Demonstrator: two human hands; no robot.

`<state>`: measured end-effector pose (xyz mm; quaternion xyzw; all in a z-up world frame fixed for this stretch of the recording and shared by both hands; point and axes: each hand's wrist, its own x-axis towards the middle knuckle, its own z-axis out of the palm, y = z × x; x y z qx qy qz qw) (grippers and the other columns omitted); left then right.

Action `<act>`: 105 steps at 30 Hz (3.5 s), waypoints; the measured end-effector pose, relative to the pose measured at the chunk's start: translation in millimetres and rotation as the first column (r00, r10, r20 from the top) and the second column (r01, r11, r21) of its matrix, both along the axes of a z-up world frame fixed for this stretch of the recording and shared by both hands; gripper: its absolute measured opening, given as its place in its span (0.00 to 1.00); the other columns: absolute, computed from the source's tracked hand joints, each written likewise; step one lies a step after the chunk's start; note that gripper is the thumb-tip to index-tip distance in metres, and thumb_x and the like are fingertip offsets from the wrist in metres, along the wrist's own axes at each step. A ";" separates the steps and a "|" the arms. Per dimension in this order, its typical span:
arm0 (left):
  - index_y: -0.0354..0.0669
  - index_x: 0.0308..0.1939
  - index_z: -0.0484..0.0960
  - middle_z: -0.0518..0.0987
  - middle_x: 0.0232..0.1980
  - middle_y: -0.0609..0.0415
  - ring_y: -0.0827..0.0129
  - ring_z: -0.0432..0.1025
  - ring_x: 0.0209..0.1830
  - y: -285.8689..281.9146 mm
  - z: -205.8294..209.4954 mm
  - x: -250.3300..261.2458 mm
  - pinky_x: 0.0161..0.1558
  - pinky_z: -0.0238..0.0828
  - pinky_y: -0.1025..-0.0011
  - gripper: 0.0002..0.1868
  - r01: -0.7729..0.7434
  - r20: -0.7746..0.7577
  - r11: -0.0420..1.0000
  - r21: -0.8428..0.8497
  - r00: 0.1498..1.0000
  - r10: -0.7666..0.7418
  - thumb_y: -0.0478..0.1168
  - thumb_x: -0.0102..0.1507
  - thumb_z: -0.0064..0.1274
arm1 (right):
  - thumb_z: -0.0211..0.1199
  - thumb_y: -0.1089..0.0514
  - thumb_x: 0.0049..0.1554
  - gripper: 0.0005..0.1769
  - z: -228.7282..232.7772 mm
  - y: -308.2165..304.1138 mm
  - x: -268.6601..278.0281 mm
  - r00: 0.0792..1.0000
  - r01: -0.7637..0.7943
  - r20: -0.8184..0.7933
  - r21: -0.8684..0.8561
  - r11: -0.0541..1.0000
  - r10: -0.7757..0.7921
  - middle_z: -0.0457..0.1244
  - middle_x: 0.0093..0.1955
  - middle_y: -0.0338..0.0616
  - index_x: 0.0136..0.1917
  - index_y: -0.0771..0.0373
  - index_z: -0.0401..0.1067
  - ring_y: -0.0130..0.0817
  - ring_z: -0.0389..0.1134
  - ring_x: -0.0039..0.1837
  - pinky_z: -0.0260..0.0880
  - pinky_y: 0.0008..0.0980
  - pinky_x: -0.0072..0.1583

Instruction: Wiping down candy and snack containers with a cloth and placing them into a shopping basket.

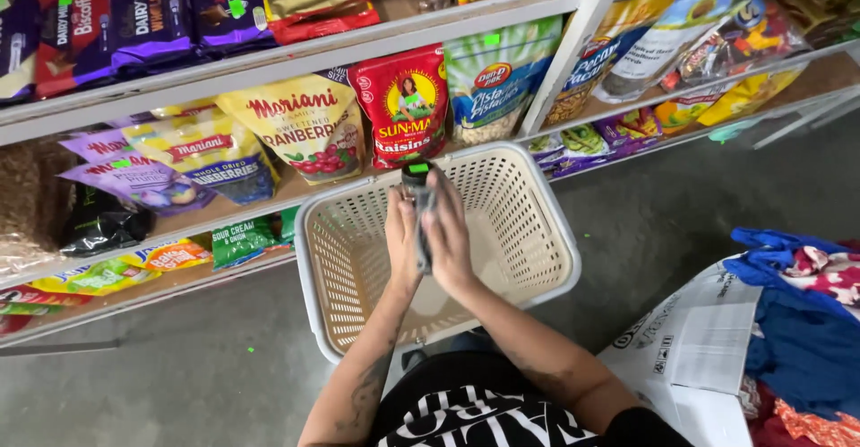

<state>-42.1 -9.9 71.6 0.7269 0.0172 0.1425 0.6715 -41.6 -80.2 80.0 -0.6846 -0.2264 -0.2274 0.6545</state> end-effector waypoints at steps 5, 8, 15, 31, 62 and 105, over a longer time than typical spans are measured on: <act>0.44 0.60 0.72 0.77 0.45 0.38 0.54 0.72 0.44 -14.5 16.0 -2.9 0.50 0.67 0.52 0.22 -0.017 0.156 0.996 0.086 0.988 0.003 0.54 0.70 0.45 | 0.50 0.52 0.69 0.22 33.7 -15.3 34.7 0.911 0.083 -0.411 0.290 0.953 0.045 0.63 0.70 0.48 0.73 0.60 0.65 0.30 0.62 0.70 0.57 0.35 0.73; 0.36 0.66 0.73 0.72 0.64 0.30 0.39 0.66 0.66 -22.1 29.8 8.3 0.68 0.58 0.51 0.24 -0.099 0.103 0.991 0.085 0.991 0.090 0.48 0.74 0.35 | 0.49 0.52 0.69 0.25 21.6 -13.7 -2.3 0.943 0.098 -0.330 0.138 0.986 -0.048 0.53 0.74 0.59 0.75 0.64 0.59 0.47 0.53 0.74 0.50 0.47 0.74; 0.45 0.78 0.58 0.68 0.72 0.32 0.44 0.65 0.69 -66.6 23.7 41.5 0.66 0.60 0.46 0.32 -0.091 0.008 0.987 -0.135 0.996 0.093 0.57 0.74 0.34 | 0.52 0.51 0.66 0.35 31.9 -77.9 11.3 0.991 0.132 0.045 -0.367 0.921 -0.124 0.38 0.81 0.70 0.83 0.56 0.48 0.67 0.42 0.81 0.41 0.56 0.78; 0.45 0.74 0.63 0.67 0.72 0.36 0.49 0.58 0.76 -134.6 79.6 10.6 0.76 0.48 0.54 0.27 -0.250 0.021 0.963 -0.098 0.967 0.253 0.53 0.75 0.28 | 0.57 0.44 0.62 0.39 36.6 -162.9 25.5 0.994 -0.110 -0.027 -0.294 0.950 0.106 0.47 0.77 0.63 0.79 0.66 0.52 0.58 0.48 0.79 0.48 0.50 0.76; 0.39 0.63 0.70 0.73 0.57 0.32 0.42 0.69 0.62 -32.3 38.3 56.8 0.66 0.60 0.44 0.27 -0.138 0.215 0.988 -0.072 0.965 0.151 0.56 0.76 0.29 | 0.46 0.49 0.69 0.35 19.3 -51.2 39.6 0.960 0.208 0.235 -0.229 0.951 -0.153 0.46 0.79 0.71 0.80 0.72 0.48 0.67 0.47 0.78 0.48 0.59 0.75; 0.54 0.81 0.36 0.32 0.83 0.35 0.29 0.38 0.80 -5.3 48.7 58.1 0.73 0.39 0.29 0.40 -0.148 0.003 0.796 -0.587 0.983 0.185 0.63 0.72 0.31 | 0.53 0.44 0.66 0.26 57.0 -61.9 43.5 0.894 -0.367 -0.336 -0.166 0.915 0.297 0.60 0.73 0.53 0.72 0.55 0.68 0.53 0.55 0.77 0.49 0.58 0.76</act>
